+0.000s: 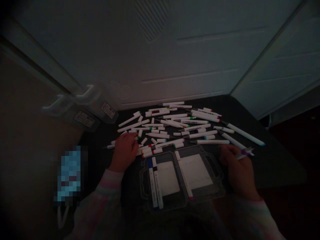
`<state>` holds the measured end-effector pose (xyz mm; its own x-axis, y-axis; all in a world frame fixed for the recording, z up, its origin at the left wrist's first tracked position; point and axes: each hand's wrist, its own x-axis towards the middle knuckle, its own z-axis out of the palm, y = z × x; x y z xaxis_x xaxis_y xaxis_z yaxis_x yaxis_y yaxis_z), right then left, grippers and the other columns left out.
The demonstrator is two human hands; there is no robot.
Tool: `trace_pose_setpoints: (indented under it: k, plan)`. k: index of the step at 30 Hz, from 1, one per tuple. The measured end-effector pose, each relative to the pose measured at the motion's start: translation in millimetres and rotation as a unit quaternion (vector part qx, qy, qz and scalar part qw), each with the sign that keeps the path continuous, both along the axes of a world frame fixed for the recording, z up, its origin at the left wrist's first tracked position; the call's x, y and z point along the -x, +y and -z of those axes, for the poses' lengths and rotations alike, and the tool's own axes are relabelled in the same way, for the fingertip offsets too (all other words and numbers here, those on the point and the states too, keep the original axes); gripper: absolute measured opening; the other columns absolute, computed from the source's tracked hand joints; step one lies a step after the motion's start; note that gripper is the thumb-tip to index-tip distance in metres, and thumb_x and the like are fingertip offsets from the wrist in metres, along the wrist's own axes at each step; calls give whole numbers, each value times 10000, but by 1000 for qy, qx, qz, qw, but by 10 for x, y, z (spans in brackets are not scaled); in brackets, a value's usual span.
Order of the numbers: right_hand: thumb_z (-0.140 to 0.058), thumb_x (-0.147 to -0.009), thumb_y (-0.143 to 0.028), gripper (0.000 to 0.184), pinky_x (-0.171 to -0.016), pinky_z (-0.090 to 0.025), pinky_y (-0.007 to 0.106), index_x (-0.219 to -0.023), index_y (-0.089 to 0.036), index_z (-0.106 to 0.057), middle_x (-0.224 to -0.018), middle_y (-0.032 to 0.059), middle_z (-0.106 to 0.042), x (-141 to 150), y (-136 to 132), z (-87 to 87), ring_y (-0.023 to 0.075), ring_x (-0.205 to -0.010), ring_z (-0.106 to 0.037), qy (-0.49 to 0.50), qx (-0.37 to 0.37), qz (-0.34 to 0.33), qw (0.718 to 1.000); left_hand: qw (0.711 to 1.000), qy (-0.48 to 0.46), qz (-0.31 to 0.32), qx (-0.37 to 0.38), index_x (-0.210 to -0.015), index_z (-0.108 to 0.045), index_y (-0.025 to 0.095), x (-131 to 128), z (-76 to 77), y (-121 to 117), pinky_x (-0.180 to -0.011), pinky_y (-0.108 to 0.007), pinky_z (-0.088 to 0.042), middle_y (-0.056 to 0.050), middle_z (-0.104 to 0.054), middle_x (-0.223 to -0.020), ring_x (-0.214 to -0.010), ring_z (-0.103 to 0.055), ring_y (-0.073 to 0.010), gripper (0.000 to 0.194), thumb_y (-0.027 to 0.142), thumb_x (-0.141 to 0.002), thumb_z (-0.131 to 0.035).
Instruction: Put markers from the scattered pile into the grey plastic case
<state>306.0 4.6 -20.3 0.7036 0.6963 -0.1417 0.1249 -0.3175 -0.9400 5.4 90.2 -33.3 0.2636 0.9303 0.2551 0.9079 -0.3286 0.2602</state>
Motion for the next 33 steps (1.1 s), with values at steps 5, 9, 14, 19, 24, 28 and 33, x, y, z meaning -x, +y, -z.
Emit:
trace_pose_setpoints:
  k: [5, 9, 14, 19, 24, 28, 33]
  plan:
    - [-581, -643, -355, 164, -440, -263, 235, -664, -193, -570, -443, -56, -405, -25, -19, 28, 90, -435, -363, -4, 13, -3, 1000, 999, -47, -6, 7, -1078, -520, 100, 7, 9, 14, -880, -422, -383, -102, -611, -966, -970, -500, -249, 339, 120, -762, -399]
    - [-585, -651, -362, 176, -440, -263, 228, -686, -189, -575, -446, -59, -399, -44, -32, 68, 85, -437, -357, 8, 7, -8, 1000, 996, -85, -20, -15, -1049, -531, 95, 98, -16, 48, -863, -399, -395, -103, -612, -953, -945, -511, -234, 321, 132, -772, -373]
    - [-596, -645, -394, 221, -430, -259, 228, -709, -183, -587, -459, -47, -421, -65, -25, 95, 94, -447, -368, -7, 16, -10, 1000, 992, -95, -54, -58, -910, -586, 129, 259, -113, -18, -818, -371, -407, -95, -620, -916, -903, -529, -225, 242, 226, -794, -397]
    - [-580, -681, -420, 207, -419, -249, 237, -699, -214, -587, -461, -40, -401, -63, -39, 87, 103, -443, -350, -10, 6, -31, 999, 989, -79, -90, -90, -878, -584, 158, 328, -107, -363, -790, -347, -410, -68, -620, -852, -852, -541, -206, 230, 315, -810, -430]
    - [-611, -661, -399, 192, -413, -237, 235, -702, -213, -591, -463, -43, -399, -66, -41, 117, 105, -444, -347, 18, -18, -16, 1000, 988, -33, -112, -103, -877, -569, 128, 293, 76, -689, -750, -359, -415, -84, -596, -802, -799, -538, -218, 297, 397, -773, -499]
    - [-608, -648, -364, 183, -411, -233, 223, -687, -186, -587, -443, -50, -405, -70, -21, 120, 88, -428, -348, 7, -13, -7, 1000, 986, -12, -156, -66, -908, -547, 122, 222, 189, -757, -762, -386, -414, -97, -580, -823, -822, -530, -244, 418, 494, -717, -543]
    - [-605, -653, -367, 200, -430, -252, 223, -710, -176, -591, -465, -48, -434, -78, -19, 117, 86, -444, -371, 1, -8, -16, 1000, 984, 1, -173, -47, -925, -532, 123, 162, 193, -736, -787, -415, -406, -120, -579, -876, -871, -515, -275, 462, 529, -706, -546]
